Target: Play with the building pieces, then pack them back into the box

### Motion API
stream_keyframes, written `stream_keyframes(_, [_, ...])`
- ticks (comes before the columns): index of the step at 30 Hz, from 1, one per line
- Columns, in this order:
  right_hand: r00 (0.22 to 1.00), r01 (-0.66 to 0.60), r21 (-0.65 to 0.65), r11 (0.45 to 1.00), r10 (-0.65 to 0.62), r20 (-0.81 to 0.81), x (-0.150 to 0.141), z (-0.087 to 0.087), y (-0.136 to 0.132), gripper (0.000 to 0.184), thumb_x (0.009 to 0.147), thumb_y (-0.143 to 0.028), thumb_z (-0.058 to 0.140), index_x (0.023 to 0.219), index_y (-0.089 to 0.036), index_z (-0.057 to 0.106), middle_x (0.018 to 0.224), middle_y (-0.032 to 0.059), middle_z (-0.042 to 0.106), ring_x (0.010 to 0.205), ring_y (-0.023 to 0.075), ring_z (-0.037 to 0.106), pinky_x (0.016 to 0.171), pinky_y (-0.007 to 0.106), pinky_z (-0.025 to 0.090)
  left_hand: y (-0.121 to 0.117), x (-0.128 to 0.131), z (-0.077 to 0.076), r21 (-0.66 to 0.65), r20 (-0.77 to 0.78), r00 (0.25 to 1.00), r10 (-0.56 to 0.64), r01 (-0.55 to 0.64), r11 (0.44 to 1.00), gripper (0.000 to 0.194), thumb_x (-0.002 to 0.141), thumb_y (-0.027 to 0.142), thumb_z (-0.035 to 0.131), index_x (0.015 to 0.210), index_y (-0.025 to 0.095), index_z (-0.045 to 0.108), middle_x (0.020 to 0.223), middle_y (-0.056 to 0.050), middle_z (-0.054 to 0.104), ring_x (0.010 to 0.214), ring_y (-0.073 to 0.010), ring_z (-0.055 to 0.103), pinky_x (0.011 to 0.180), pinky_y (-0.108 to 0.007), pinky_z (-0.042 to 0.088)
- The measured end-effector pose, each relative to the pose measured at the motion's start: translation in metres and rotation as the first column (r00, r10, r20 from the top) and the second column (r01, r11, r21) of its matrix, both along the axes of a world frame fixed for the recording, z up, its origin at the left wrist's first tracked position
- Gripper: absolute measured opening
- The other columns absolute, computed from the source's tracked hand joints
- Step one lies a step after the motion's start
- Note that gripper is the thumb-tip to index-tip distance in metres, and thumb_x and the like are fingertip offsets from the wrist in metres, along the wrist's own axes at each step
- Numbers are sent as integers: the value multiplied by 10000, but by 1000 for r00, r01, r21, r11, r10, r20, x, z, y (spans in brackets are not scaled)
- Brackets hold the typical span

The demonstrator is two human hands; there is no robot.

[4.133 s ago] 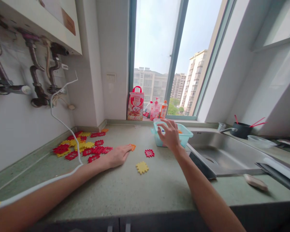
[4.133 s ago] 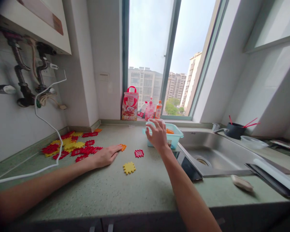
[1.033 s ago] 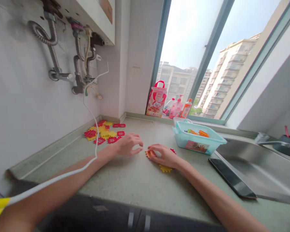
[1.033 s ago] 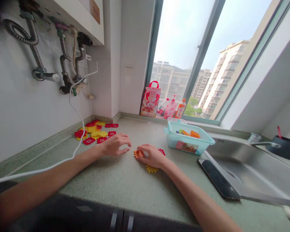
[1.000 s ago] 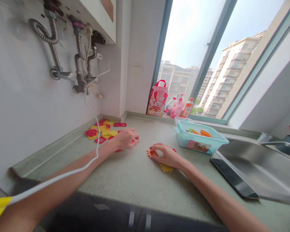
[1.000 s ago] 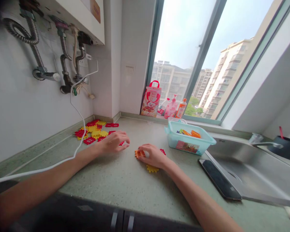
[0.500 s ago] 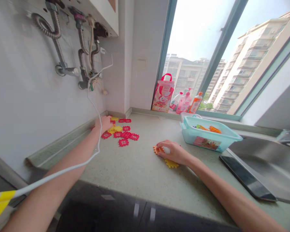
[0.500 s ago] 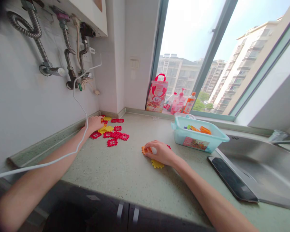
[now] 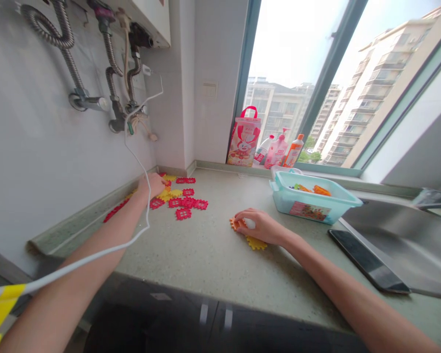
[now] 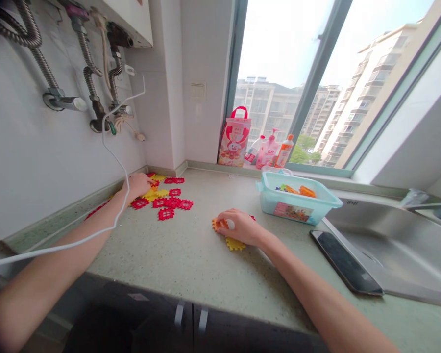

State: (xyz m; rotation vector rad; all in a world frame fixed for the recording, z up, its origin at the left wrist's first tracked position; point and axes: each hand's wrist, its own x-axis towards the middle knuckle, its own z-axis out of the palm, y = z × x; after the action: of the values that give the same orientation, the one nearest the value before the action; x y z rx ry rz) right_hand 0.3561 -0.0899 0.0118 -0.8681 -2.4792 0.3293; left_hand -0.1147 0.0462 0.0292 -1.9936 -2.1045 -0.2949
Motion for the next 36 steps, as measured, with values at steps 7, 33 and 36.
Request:
stream_keyframes(7, [1000,5,-28,1000,-5,3,1,0,0,160,961,-359,724,1084,-275,781,1154,49,788,1056,232,731,1006,401,558,-5,18,13,-134,29,983,-183,186,973,378,816,280,613,1105,259,855,1203,-56,800,1104,-286,722,972,-330,540])
stream_keyframes(33, [999,17,-63,998,-20,-38,-1,1,1,172,947,-379,746,1078,-273,778,1148,51,789,1073,235,730,1029,399,548,-7,65,-1,-128,206,789,-579,608,783,371,952,320,577,1245,328,805,1345,-13,756,1247,-217,678,1134,-323,456])
stream_keyframes(36, [999,16,-58,998,-18,-38,-1,0,2,179,951,-395,743,1078,-275,781,1132,48,792,1055,229,734,1013,385,554,-16,83,-1,-96,215,739,-639,667,739,393,940,267,568,1247,333,804,1339,-1,757,1226,-206,693,1134,-321,471])
